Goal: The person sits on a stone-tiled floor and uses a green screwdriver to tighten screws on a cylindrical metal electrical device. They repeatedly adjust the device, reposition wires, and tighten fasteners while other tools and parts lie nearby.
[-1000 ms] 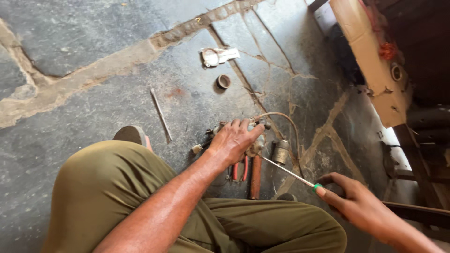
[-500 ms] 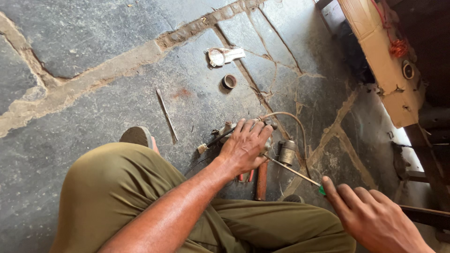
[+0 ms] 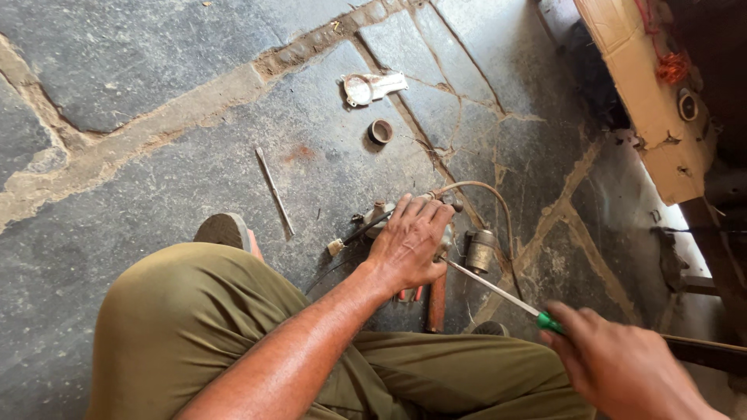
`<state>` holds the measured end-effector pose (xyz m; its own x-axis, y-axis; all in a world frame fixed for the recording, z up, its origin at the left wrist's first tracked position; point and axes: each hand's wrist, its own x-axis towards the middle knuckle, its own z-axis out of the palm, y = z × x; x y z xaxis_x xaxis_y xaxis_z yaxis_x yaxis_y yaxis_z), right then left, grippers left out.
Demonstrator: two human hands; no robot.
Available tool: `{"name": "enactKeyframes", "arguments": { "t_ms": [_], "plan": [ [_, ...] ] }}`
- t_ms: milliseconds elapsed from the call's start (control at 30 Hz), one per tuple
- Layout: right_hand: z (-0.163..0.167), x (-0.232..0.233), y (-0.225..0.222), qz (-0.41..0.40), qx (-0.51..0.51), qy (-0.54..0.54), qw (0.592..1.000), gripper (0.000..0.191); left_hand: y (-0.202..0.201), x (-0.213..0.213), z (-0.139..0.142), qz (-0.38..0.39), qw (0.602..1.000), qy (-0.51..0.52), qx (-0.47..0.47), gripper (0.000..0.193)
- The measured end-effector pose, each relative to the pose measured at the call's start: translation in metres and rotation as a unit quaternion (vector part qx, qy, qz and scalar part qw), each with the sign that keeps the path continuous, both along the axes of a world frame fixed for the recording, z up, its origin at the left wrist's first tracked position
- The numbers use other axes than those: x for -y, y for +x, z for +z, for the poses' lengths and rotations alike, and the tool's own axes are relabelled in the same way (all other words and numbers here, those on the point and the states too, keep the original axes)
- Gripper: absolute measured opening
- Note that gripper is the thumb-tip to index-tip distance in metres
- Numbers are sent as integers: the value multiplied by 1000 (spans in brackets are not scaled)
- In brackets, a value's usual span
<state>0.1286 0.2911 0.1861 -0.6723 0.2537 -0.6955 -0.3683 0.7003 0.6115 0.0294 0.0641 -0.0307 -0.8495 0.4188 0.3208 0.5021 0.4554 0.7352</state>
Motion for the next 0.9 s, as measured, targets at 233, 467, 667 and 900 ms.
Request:
{"name": "enactKeyframes", "arguments": {
  "t_ms": [233,467,667,900],
  "plan": [
    [0,-11,-5,-78,-113,-326,935,52,3,6,2,13,999,39,-21,84],
    [2,4,10,151,-62,-78,984,53,3,5,2,6,999,-25,-40,85],
    [10,6,-31,-309,-122,-465,821,37,1,7,2,16,998,-14,-57,90],
    [1,-9,5,76,-137,-263,952,52,1,8,5,14,998,-33,-53,86]
  ]
}}
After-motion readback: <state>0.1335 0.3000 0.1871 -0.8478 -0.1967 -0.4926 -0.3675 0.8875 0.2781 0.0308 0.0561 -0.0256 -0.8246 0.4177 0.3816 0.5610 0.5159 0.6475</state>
